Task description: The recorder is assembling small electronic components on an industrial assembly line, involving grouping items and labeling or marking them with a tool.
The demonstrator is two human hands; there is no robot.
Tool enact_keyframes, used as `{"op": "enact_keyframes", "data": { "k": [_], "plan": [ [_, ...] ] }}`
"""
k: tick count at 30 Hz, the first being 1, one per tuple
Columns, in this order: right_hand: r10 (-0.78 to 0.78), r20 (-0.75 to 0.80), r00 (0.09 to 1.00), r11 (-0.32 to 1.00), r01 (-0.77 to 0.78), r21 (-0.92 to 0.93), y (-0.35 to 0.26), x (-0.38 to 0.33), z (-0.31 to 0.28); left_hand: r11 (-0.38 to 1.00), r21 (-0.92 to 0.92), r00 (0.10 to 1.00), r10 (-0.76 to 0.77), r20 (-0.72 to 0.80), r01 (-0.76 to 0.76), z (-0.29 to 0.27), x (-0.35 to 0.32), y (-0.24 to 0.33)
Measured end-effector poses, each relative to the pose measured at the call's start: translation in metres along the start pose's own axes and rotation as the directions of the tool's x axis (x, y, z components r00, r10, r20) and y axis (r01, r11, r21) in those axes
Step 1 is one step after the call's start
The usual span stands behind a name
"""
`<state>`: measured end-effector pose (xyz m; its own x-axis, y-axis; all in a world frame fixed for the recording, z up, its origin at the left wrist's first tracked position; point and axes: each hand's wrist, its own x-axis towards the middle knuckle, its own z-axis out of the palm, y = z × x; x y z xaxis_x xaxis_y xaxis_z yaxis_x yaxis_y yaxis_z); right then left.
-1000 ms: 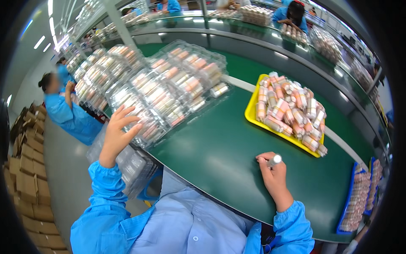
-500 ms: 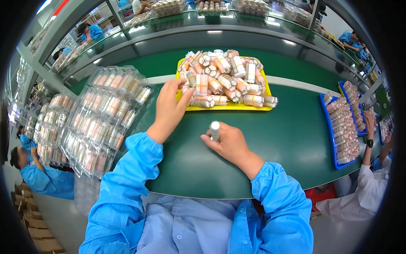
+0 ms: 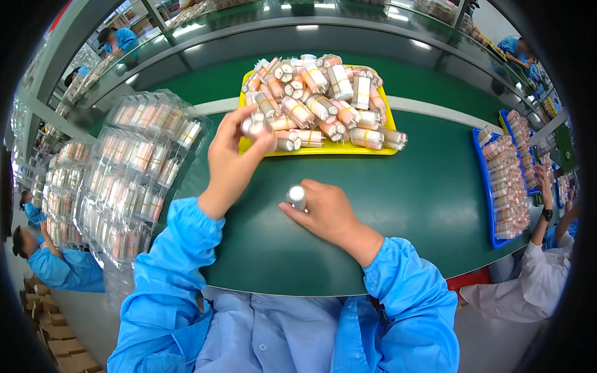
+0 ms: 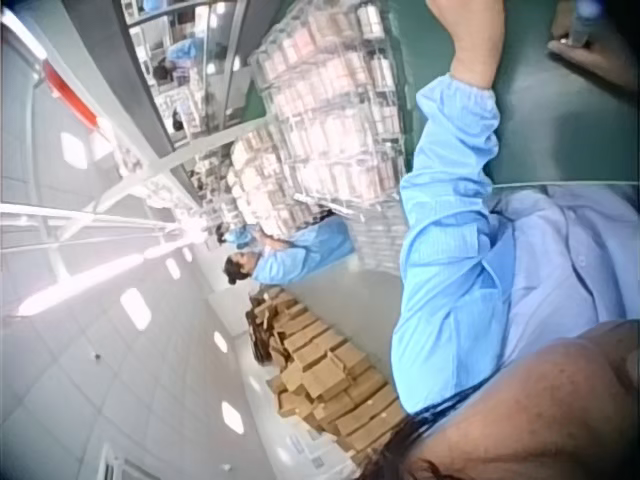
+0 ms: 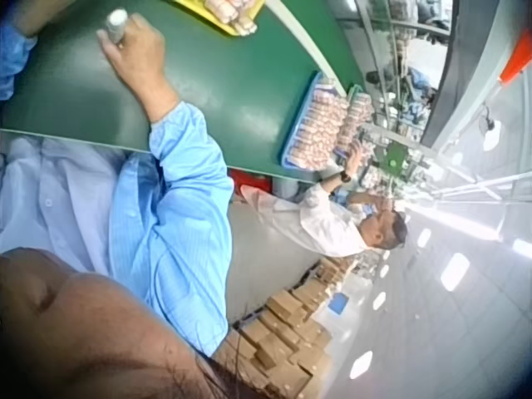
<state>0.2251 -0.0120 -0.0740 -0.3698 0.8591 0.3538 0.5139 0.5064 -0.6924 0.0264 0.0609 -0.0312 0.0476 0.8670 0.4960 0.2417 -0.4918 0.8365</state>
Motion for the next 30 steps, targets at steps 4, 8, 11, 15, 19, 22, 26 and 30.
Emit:
{"op": "enact_keyframes", "data": {
  "k": [4,8,11,15,19,22,26,30],
  "plan": [
    [0.193,-0.074,0.978,0.974,-0.182,0.133,-0.003,-0.001,-0.006,0.991,0.074,0.964,0.086,0.251,-0.108,-0.021,-0.057,0.010],
    [0.264,-0.077,0.961,0.943,-0.241,0.229,0.004,0.006,-0.012,0.985,0.135,0.907,0.045,0.419,-0.111,-0.019,-0.083,0.005],
    [0.175,-0.085,0.981,0.983,-0.170,0.066,0.004,0.006,-0.005,0.984,0.128,0.915,0.060,0.399,-0.120,-0.020,-0.083,0.010],
    [0.051,-0.090,0.995,0.998,-0.055,-0.042,0.004,0.005,-0.001,0.979,0.089,0.890,0.127,0.439,-0.183,-0.022,-0.079,0.011],
    [0.071,-0.141,0.987,0.997,-0.065,0.048,0.005,0.004,-0.004,0.981,0.090,0.896,0.118,0.428,-0.172,-0.020,-0.082,0.014],
    [0.156,-0.196,0.968,0.964,-0.105,0.245,-0.005,0.004,-0.014,0.986,0.083,0.895,0.092,0.437,-0.142,-0.020,-0.083,0.018],
    [0.034,-0.278,0.960,0.966,0.040,0.255,-0.022,0.007,-0.025,0.970,0.135,0.866,0.114,0.486,-0.203,-0.019,-0.084,0.014],
    [0.004,-0.265,0.964,0.973,0.057,0.222,-0.023,0.007,-0.026,0.959,0.161,0.887,0.140,0.441,-0.232,-0.010,-0.086,0.010]
  ]
}}
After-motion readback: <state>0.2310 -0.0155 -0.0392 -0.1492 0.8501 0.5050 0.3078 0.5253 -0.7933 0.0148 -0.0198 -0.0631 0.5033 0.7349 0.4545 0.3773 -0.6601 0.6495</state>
